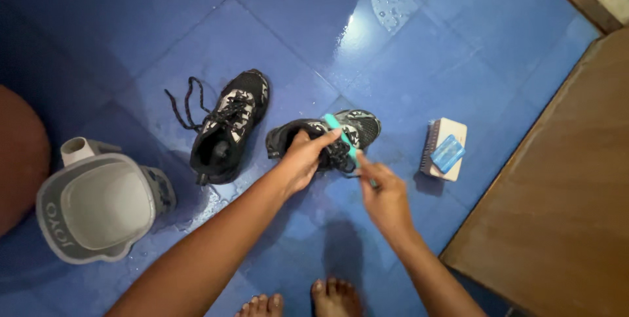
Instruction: The person pours water from a pitcher into a small container and then uses a toothbrush to scrub a pair of black and white sneakers on a blue tiled floor. The person scrubs the shoes thoroughly, focusing on different areas of the shoe's surface.
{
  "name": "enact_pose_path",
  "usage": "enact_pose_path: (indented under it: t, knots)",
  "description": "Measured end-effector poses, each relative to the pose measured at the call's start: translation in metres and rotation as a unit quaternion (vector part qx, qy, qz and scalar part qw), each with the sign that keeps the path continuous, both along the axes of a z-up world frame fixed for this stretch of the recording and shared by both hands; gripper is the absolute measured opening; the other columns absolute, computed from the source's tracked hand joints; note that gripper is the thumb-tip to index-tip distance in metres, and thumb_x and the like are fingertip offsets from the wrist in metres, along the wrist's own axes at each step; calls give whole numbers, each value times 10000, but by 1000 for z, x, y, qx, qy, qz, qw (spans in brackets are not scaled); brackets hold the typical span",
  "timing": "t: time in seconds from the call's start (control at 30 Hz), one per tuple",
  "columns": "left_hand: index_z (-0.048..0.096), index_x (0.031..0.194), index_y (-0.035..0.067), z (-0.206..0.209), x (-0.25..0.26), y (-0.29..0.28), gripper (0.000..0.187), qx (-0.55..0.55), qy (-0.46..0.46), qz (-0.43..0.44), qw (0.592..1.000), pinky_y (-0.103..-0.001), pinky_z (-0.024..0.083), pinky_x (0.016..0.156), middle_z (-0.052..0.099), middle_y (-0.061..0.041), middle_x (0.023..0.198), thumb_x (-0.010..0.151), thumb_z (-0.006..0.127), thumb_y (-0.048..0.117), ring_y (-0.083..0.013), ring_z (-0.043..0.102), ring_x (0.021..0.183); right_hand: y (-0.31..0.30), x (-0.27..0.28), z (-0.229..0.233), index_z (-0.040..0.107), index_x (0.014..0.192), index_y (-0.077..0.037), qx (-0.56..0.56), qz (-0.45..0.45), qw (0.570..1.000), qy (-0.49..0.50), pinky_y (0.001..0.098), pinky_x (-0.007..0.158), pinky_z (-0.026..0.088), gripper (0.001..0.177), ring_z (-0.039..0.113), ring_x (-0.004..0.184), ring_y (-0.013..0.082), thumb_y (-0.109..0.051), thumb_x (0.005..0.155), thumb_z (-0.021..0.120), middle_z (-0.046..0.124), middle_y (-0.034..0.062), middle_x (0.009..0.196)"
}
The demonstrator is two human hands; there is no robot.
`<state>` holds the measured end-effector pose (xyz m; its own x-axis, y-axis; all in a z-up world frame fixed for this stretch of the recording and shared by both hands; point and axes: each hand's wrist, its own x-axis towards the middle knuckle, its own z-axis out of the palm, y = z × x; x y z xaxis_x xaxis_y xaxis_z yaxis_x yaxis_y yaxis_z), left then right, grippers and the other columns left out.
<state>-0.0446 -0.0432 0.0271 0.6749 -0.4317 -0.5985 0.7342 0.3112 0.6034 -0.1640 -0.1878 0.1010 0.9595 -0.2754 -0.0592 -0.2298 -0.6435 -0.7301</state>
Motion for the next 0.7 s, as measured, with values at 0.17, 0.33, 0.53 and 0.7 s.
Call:
enact_pose_path:
  t: [0.17,0.33,0.53,0.7]
  knots:
    - [665,1048,-78,2,5,-9,279,66,-48,28,996,-361,589,644,740,-126,882,899,724,150,-207,723,731,-8,0,-2,664,1295,-55,-1,131,991,-42,361,795,540,417,690,902,327,-45,879,696,671,180,1047]
    - [637,1046,-66,-5,13,-13,269,103,-31,36,994,-354,586,639,729,-139,895,911,731,147,-208,716,735,28,-122,-107,668,995,-97,-149,49,986,-51,435,678,547,209,700,791,324,-144,794,701,703,138,886]
    - [637,1079,-69,-5,15,-13,301,135,-35,20,990,-343,593,669,735,-143,944,901,742,150,-201,729,769,95,-255,-238,669,710,-139,-407,58,907,-93,502,582,559,108,709,696,315,-241,726,701,734,95,742]
    - [642,1075,-81,-7,14,-8,317,93,-23,21,995,-387,591,662,726,-163,940,887,733,156,-240,724,768,98,-264,-257,676,701,-122,-416,9,906,-71,530,586,542,151,716,709,359,-264,741,710,756,96,761]
